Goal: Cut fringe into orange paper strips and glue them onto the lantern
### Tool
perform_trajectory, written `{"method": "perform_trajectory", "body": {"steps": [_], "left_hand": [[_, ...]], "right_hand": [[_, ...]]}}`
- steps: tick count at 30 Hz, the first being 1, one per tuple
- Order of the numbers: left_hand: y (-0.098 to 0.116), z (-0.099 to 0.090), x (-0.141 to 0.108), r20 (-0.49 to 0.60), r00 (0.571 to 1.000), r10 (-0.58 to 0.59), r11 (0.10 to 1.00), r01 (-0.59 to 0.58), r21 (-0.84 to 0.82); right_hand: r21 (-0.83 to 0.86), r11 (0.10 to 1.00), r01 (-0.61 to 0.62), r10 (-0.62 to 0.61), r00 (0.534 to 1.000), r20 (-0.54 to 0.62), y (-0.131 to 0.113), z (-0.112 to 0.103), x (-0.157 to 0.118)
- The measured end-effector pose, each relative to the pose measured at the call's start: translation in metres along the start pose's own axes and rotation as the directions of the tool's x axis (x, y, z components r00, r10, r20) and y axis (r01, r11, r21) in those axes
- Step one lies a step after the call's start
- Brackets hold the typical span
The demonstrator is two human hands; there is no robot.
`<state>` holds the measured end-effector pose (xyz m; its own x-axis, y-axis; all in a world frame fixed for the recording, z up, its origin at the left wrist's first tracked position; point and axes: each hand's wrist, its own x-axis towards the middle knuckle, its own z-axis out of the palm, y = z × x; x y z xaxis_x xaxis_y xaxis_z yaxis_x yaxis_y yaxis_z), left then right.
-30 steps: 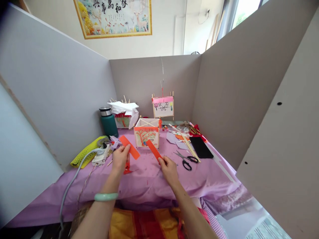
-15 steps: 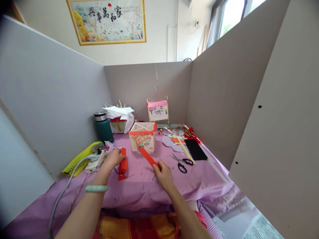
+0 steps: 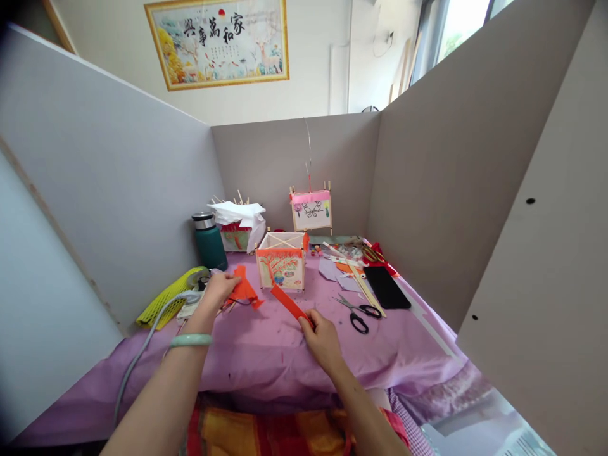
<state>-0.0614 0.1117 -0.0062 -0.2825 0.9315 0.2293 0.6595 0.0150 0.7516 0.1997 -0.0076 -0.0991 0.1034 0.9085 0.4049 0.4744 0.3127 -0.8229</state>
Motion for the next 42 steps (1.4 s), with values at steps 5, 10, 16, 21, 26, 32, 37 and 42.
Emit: {"method": "perform_trajectory", "body": {"steps": [5,10,16,21,26,32,37,42], "left_hand": [[0.030,-0.005,0.038,0.011,0.998,-0.060,0.979,0.057,0.194],[0.032,0.010,0.017,-0.097,0.995,0.030,0.967,-0.004,0.256],[0.014,0.042,-0.072,0.157,0.922,0.353,0.860,-0.387,0.334],[0.000,0.035,-0.093,0.315,0.849,0.424,0.701,-0.527,0.480],[-0.017,0.008,-0.091,0.290,0.875,0.387,0.653,-0.482,0.584],[-0.027,0.003,-0.097,0.032,0.825,0.564,0.775,-0.542,0.325],[0.009,0.037,-0.106,0.075,0.917,0.393,0.856,-0.335,-0.395],[0.034,0.082,-0.111,0.208,0.964,0.167,0.596,0.069,-0.800]], "right_hand": [[-0.005,1.000,-0.003,0.003,1.000,-0.001,-0.002,-0.001,0.000],[0.010,1.000,-0.001,0.001,1.000,-0.008,0.002,0.000,0.001],[0.073,0.997,-0.030,0.032,0.999,-0.026,0.006,0.001,0.004],[0.074,0.997,-0.038,0.039,0.999,-0.008,0.006,0.002,0.005],[0.093,0.995,-0.035,0.035,0.999,0.007,0.004,0.001,0.004],[0.124,0.991,-0.053,0.054,0.999,-0.005,0.004,0.001,0.007],[0.427,0.889,-0.165,0.171,0.985,0.023,-0.013,0.015,0.021],[0.507,0.855,-0.110,0.074,0.993,0.091,-0.024,0.040,0.024]]}}
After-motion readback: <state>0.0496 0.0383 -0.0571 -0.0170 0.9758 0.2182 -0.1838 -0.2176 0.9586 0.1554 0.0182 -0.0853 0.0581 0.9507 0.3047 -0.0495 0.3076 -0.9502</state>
